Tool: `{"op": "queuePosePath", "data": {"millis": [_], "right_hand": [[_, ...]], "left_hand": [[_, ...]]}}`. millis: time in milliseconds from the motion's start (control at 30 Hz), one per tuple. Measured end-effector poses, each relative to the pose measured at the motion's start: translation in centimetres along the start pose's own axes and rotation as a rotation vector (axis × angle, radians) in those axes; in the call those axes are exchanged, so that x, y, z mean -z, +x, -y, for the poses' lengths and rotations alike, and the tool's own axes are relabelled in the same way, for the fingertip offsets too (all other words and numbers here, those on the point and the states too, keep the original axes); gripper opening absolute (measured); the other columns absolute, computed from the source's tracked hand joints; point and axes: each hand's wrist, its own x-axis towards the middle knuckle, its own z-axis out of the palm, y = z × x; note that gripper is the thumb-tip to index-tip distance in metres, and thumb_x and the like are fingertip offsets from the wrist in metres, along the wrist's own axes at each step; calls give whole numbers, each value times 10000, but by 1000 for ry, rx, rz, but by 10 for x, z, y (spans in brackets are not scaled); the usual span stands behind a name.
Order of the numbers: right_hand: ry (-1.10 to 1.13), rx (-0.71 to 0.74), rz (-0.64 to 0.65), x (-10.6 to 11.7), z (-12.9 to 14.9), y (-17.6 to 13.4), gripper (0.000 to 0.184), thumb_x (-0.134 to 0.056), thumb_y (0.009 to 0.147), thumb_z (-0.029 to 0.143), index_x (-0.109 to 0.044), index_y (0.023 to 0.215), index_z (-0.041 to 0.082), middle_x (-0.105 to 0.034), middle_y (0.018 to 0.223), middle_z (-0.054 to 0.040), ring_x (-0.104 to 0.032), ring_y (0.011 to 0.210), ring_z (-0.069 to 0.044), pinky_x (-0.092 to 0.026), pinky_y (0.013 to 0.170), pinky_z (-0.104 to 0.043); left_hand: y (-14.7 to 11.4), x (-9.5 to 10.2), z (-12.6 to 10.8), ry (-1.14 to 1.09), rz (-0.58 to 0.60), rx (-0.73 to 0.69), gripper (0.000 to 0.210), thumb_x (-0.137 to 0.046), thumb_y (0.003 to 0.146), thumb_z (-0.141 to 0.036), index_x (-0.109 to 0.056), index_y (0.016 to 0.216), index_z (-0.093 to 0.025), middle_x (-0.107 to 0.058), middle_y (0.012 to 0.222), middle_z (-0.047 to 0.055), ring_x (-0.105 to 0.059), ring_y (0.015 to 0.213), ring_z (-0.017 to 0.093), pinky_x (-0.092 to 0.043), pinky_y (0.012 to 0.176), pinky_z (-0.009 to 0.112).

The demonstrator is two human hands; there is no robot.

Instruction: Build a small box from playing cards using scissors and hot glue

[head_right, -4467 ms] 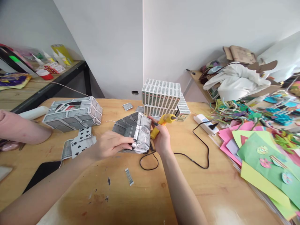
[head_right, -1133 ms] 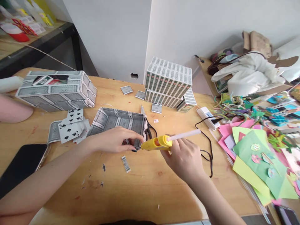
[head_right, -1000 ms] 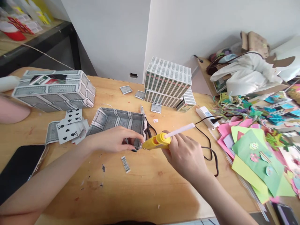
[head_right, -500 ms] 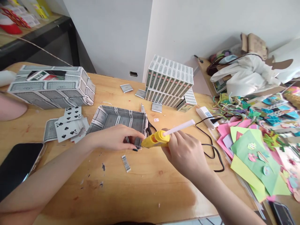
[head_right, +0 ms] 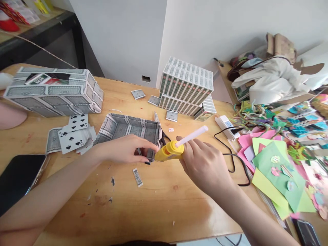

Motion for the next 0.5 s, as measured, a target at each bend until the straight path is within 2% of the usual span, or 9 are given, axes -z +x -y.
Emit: {"op": "queuePosePath", "data": {"millis": [233,400,500], "right_hand": [[-3,-66,-38,-3,1,-8,170,-559,882,243,-566,1023,149,-687,716,-22,-573,541,-124,-359,478,-246],[24,-55,-46,-4,4,-7,145,-558,888,236,-560,997,141,-707,770,-43,-590,554,-125,-369,470,-243],[12,-54,-32,-2,3,-8,145,-547,891,236,-569,1005,148,-694,725,-26,-588,550,-123,-367,472,-243]], "left_hand": [[1,-1,2,-3,-4,-10,362,-607,822,-230,-609,1172,-323,-655,819,-45,-577,690,109,-375,610,206],[1,-2,3,-7,-8,0,366,-612,820,-246,-605,1179,-321,-651,800,-41,-575,681,113,-375,604,211],[1,-2,3,-18,-11,-7,339,-605,821,-242,-618,1150,-322,-652,803,-42,-580,683,111,-375,605,211]]}}
